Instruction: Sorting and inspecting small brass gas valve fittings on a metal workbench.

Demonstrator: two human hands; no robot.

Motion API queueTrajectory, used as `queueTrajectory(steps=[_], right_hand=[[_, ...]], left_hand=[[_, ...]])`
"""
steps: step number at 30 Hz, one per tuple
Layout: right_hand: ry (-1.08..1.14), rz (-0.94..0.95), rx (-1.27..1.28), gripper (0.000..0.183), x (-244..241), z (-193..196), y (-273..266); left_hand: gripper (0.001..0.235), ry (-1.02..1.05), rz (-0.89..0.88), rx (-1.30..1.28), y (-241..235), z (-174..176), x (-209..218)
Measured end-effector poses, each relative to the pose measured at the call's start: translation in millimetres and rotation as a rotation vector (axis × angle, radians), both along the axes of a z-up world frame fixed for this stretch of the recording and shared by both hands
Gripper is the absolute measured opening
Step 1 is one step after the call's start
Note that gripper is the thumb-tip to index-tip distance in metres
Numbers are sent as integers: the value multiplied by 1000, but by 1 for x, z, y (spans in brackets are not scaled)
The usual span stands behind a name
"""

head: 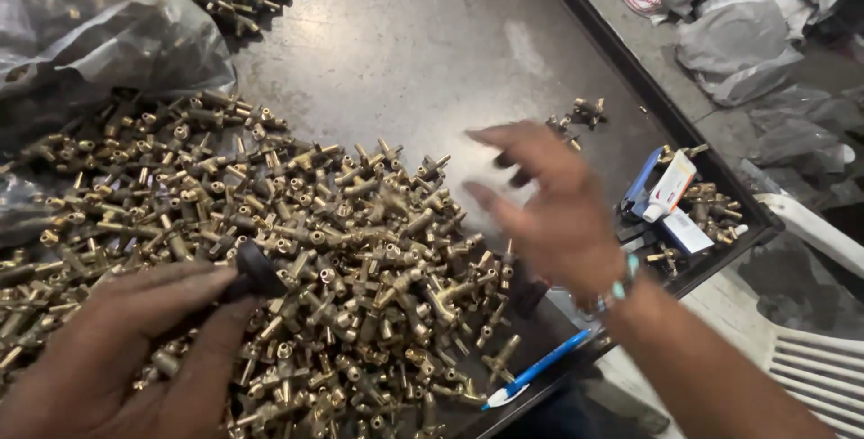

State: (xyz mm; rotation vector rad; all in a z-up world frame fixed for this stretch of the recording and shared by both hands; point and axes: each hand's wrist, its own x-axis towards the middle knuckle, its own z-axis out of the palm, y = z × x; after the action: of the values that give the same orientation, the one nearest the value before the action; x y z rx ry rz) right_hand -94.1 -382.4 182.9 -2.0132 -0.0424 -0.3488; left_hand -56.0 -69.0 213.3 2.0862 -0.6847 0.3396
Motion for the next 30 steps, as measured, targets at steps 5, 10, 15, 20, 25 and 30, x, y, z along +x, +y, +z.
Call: queueTrajectory(steps=[5,10,15,20,25,30], right_hand=[[126,-425,-819,35,28,-30,-65],[222,-352,-920,21,34,-45,-80],[114,-321,-612,22,7,-32,-48],[167,-88,-19,17,-40,5,6],[157,-32,287,21,-63,17,30],[145,-55,398,22,-70,18,34]], left_hand=[[23,66,-3,37,-16,-4,-12],[24,59,-4,89,-28,-4,-14],[22,67,-32,47,-39,2,-18],[22,196,-163,-140,-56,8,-16],[22,187,-245,-170,-63,13,-16],[22,190,-267,-165,-61,15,-16]])
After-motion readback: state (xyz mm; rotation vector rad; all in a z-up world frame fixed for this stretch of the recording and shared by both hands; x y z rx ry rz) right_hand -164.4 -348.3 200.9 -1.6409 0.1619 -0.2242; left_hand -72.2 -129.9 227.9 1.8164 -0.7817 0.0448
